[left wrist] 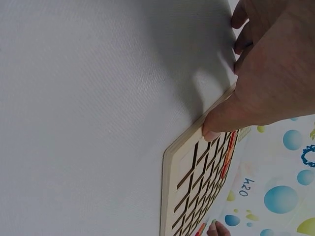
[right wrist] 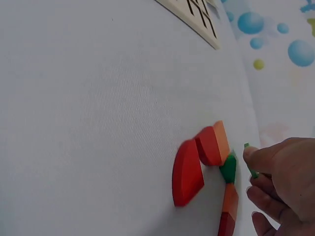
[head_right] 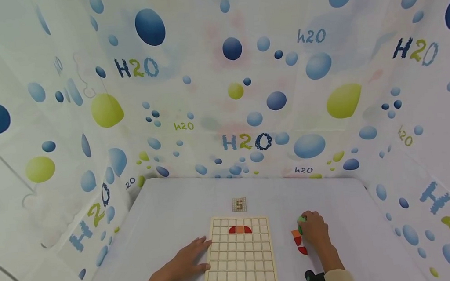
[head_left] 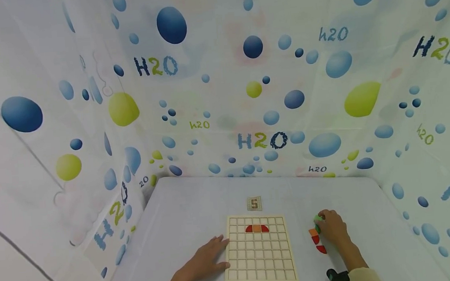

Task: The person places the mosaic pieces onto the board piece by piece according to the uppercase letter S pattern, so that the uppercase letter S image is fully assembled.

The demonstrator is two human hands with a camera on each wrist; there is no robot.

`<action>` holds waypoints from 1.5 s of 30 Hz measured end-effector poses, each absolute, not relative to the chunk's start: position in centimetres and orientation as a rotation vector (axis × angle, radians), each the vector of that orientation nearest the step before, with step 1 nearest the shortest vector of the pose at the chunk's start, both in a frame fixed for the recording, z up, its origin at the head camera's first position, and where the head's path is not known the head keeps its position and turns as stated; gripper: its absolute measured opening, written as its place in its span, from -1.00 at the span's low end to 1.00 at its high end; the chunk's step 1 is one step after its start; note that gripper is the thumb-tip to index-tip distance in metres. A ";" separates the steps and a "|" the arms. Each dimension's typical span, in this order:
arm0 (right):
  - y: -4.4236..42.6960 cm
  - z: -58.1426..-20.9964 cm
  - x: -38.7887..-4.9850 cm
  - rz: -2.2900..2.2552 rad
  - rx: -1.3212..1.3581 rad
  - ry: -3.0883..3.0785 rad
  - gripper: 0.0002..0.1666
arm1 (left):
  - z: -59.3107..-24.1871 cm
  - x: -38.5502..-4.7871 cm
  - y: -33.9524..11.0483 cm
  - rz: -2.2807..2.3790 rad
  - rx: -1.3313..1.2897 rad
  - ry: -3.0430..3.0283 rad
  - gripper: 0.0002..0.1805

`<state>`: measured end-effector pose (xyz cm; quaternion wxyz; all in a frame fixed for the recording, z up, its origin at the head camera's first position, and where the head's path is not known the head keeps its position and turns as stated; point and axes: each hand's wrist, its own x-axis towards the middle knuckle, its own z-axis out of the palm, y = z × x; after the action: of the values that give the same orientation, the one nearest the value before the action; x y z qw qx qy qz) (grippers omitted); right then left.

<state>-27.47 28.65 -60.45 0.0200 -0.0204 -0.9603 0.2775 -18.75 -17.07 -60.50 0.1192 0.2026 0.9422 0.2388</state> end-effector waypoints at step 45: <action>9.2 -61.1 -24.6 0.741 0.850 -2.803 -0.86 | -60.6 -18.6 -17.1 0.688 0.553 2.741 -0.11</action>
<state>-24.56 9.18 -61.06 0.0602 0.2808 -0.9261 0.2449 -18.61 -17.09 -60.56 0.1304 0.1904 0.9437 0.2370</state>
